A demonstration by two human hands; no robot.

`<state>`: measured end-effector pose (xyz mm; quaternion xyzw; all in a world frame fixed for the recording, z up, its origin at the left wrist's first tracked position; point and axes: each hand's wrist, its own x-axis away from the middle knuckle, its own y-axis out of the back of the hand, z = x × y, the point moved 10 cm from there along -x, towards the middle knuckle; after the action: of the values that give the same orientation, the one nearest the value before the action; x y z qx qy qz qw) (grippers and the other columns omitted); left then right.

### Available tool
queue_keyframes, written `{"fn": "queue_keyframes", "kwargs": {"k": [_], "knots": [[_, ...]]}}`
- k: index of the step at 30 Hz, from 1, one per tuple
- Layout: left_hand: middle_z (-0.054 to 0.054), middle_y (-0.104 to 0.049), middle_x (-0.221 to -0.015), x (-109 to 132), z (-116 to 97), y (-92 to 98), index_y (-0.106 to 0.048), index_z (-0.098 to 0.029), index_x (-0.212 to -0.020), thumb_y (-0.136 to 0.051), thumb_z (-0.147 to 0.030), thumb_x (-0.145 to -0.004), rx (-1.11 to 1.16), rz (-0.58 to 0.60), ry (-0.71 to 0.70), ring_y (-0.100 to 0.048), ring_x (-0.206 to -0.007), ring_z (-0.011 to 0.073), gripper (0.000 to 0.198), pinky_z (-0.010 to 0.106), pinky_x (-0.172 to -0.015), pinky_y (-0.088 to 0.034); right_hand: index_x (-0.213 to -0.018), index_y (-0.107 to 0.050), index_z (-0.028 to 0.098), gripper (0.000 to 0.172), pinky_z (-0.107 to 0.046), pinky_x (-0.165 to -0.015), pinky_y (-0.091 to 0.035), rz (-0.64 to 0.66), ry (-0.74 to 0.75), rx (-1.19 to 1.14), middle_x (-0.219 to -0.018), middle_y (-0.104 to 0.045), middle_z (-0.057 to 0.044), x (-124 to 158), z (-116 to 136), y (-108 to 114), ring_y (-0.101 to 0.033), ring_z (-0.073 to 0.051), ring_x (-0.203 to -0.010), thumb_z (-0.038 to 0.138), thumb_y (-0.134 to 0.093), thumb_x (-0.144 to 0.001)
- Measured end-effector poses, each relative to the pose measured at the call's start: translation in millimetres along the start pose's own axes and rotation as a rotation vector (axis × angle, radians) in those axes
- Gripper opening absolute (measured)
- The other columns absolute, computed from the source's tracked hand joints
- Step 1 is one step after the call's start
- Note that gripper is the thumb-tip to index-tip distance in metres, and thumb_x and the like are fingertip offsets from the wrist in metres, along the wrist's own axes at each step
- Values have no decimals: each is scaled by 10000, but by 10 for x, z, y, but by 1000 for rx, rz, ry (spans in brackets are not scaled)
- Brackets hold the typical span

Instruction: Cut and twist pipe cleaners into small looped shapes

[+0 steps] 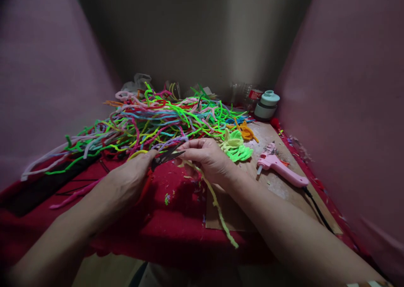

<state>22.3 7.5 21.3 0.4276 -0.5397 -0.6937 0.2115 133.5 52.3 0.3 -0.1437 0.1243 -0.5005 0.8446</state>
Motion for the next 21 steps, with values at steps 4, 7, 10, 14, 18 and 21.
{"fn": "queue_keyframes", "kwargs": {"k": [4, 7, 10, 14, 18, 21], "knots": [[150, -579, -1011, -11, 12, -29, -445, -66, -1217, -287, -70, -832, 2, 57, 15, -565, -906, 226, 415, 379, -808, -486, -680, -633, 134, 96, -154, -284, -314, -13, 17, 43, -597, -653, -7, 2, -1, 33, -464, -48, -339, 215, -682, -664], [144, -581, -994, -13, 22, -39, -456, -70, -1184, -302, -73, -829, -8, 72, 21, -567, -879, 220, 388, 376, -791, -491, -675, -629, 136, 88, -155, -284, -308, -18, 14, 44, -593, -653, -5, 5, -9, 38, -466, -49, -341, 207, -677, -656], [138, -586, -1006, -12, 20, -42, -458, -79, -1167, -313, -73, -827, -1, 81, 19, -574, -885, 212, 370, 360, -794, -492, -677, -627, 137, 95, -156, -280, -301, -14, 3, 36, -590, -654, -4, 4, -17, 29, -469, -53, -335, 210, -680, -651], [133, -605, -1004, -21, 2, -33, -464, -86, -1146, -319, -69, -813, 8, 93, 30, -596, -863, 206, 364, 346, -762, -499, -657, -618, 139, 94, -162, -270, -298, -21, -2, 32, -603, -657, -3, -8, -12, 39, -455, -50, -324, 217, -669, -667], [85, -627, -821, -38, 48, -47, -502, -102, -1062, -298, -106, -832, 98, 109, 81, -607, -672, 180, 308, 298, -622, -497, -626, -610, 136, 117, -161, -274, -301, -55, 2, 36, -605, -653, -5, -23, 17, 79, -443, -41, -332, 225, -673, -666], [106, -633, -866, -59, 138, 33, -478, -100, -1122, -292, -158, -851, 173, 3, 123, -616, -713, 198, 334, 312, -655, -497, -668, -627, 134, 122, -159, -291, -315, -53, 6, 27, -615, -651, -10, -26, 33, 74, -455, -42, -352, 250, -666, -682]]}}
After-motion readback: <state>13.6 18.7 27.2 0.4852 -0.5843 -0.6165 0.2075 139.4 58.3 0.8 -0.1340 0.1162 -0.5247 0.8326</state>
